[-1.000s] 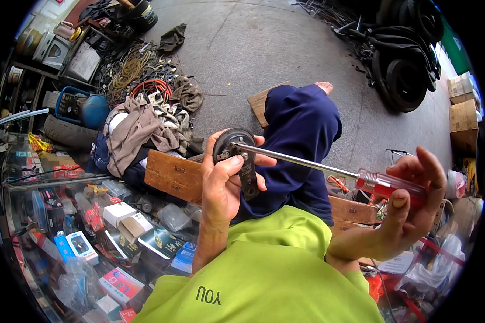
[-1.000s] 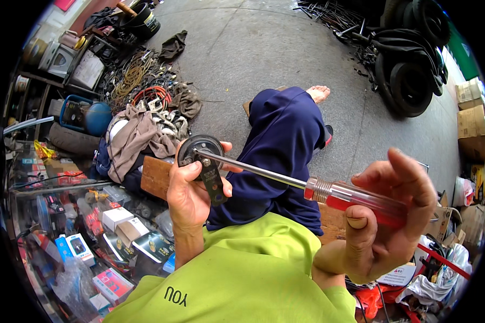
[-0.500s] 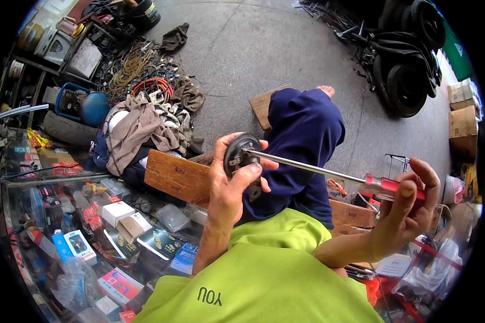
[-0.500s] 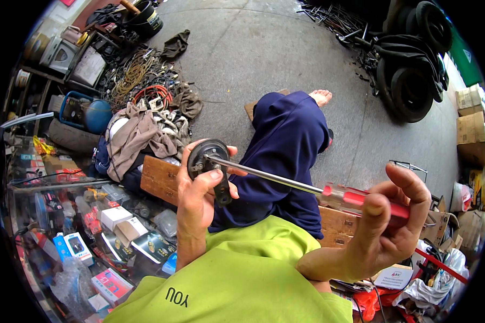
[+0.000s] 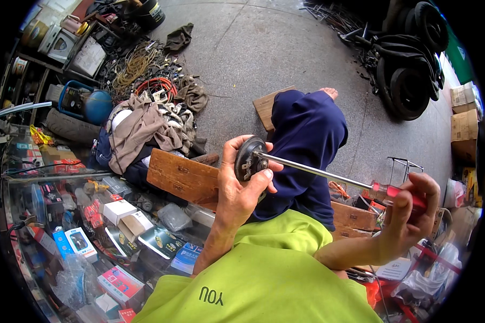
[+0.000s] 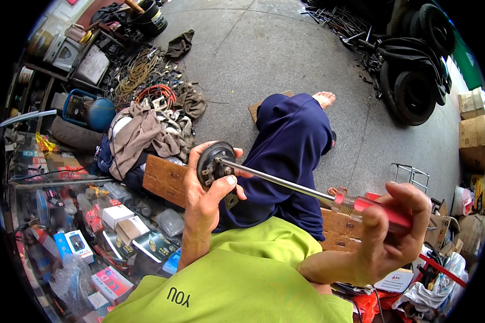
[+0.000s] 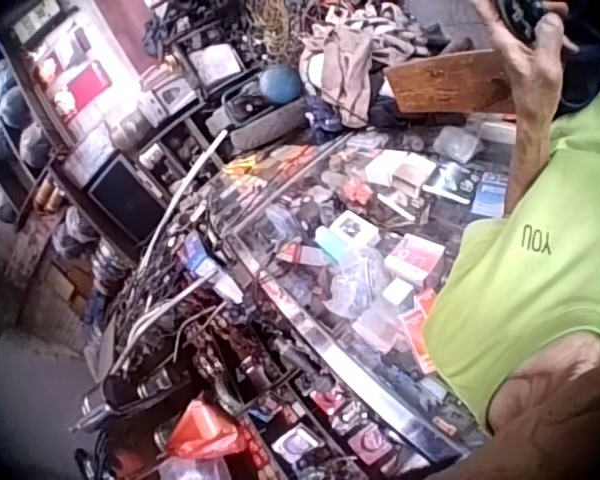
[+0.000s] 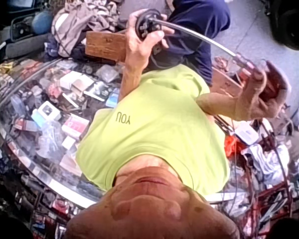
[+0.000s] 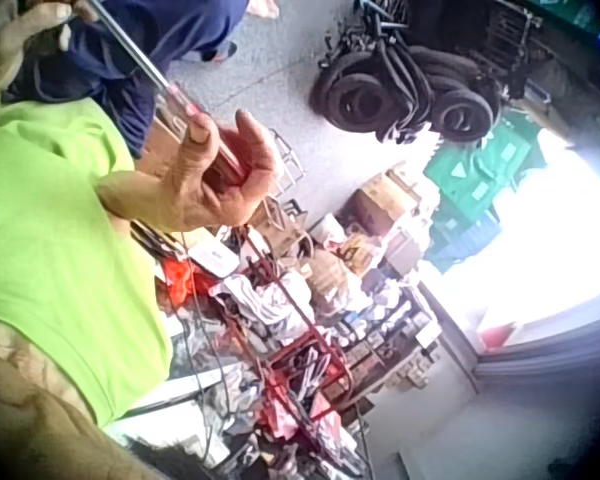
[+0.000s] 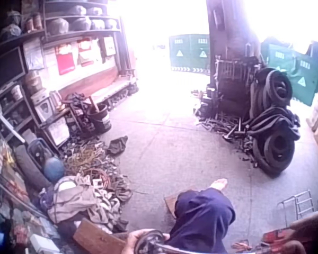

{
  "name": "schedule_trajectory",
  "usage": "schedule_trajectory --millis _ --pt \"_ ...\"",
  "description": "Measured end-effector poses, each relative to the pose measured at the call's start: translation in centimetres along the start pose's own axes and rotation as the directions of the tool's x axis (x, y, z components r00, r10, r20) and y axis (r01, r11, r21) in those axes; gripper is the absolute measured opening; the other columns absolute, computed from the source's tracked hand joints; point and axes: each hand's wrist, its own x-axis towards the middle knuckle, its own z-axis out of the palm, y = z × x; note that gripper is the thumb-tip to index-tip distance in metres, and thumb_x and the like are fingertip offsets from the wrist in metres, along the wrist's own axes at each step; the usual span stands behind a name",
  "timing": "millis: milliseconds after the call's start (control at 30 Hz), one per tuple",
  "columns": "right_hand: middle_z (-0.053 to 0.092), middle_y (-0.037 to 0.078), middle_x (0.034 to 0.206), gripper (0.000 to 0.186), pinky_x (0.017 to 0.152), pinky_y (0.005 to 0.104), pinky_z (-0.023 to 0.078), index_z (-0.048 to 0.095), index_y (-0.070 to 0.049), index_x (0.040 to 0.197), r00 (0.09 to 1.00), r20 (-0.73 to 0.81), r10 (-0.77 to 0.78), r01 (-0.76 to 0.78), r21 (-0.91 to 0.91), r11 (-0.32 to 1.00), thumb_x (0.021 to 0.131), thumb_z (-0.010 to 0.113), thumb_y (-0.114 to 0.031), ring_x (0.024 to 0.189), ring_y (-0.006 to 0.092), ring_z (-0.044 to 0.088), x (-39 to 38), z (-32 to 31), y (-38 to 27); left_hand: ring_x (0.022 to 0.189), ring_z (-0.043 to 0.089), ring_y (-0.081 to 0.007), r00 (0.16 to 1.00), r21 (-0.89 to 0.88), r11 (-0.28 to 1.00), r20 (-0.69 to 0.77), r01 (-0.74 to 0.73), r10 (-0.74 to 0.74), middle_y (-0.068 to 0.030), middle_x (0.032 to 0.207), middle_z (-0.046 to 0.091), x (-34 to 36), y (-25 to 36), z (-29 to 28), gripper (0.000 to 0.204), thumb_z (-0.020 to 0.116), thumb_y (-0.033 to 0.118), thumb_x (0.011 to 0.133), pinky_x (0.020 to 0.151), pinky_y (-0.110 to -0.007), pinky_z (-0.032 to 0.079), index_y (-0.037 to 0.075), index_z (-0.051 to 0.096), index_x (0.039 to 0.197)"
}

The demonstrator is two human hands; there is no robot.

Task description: The person sits on the floor and uses a screwdriver to work on a small mechanical part, then switches to a larger black plastic component. They manipulate the parts with both hands, turning them over and adjusting screws.

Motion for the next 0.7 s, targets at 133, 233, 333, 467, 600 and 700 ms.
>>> schedule_trajectory --millis 133,233,333,467,600,700 --pt "0.045 -0.009 0.064 0.03 0.04 0.0126 0.013 0.062 -0.006 0.089 0.993 -0.117 -0.018 0.011 -0.06 0.998 0.084 0.069 -0.035 0.046 -0.0055 0.028 0.1 -0.4 2.0 0.085 0.065 -0.0262 1.0 0.022 1.0 0.014 0.0 0.0 -0.0224 0.113 0.054 -0.2 0.1 0.1 0.051 0.054 -0.006 0.077 0.057 -0.028 0.056 -0.001 0.035 0.124" --pt "0.051 0.003 0.081 0.043 0.055 0.018 0.032 0.057 0.0 0.099 0.99 0.047 -0.131 0.129 0.051 0.99 0.077 0.076 -0.032 0.063 0.0062 0.043 0.6 0.0 0.9 0.086 0.065 -0.0257 1.0 0.04 0.999 0.017 0.002 -0.003 -0.0222 0.113 0.054 -0.2 0.0 0.3 0.051 0.053 -0.007 0.077 0.057 -0.027 0.056 -0.001 0.035 0.124" --pt "0.052 0.008 0.087 0.056 0.063 0.0212 0.039 0.053 0.004 0.107 0.981 0.106 -0.166 0.157 0.084 0.984 0.072 0.08 -0.031 0.07 0.0115 0.05 0.4 -0.5 0.9 0.086 0.065 -0.0251 1.0 0.038 0.999 0.006 -0.009 0.009 -0.0218 0.112 0.054 -0.2 0.0 0.2 0.051 0.052 -0.008 0.077 0.058 -0.027 0.055 -0.001 0.035 0.124" --pt "0.052 0.005 0.082 0.054 0.057 0.0184 0.033 0.054 0.004 0.107 0.995 -0.021 -0.099 0.098 -0.046 0.994 0.077 0.075 -0.036 0.063 0.0072 0.047 0.0 -0.8 1.2 0.086 0.065 -0.0245 1.0 0.055 0.998 0.014 -0.002 0.002 -0.0214 0.113 0.054 -0.3 0.1 0.4 0.051 0.052 -0.008 0.077 0.058 -0.027 0.055 -0.001 0.035 0.124" --pt "0.054 0.004 0.08 0.059 0.042 0.0139 0.026 0.052 0.001 0.116 0.996 -0.034 -0.084 0.082 -0.051 0.995 0.082 0.068 -0.045 0.061 0.0042 0.044 0.2 -0.5 1.8 0.086 0.065 -0.0241 1.0 0.06 0.998 0.013 0.001 -0.001 -0.0213 0.113 0.054 -0.4 0.2 0.4 0.051 0.052 -0.008 0.077 0.057 -0.027 0.055 -0.001 0.035 0.124" --pt "0.056 0.007 0.083 0.066 0.047 0.0151 0.033 0.05 0.002 0.12 0.964 0.063 -0.257 0.256 0.026 0.966 0.078 0.072 -0.045 0.06 0.007 0.047 0.9 0.2 1.3 0.086 0.065 -0.0242 1.0 0.05 0.999 0.008 -0.011 0.011 -0.0213 0.113 0.054 -0.1 0.2 0.4 0.051 0.052 -0.008 0.077 0.057 -0.027 0.055 -0.001 0.035 0.124"
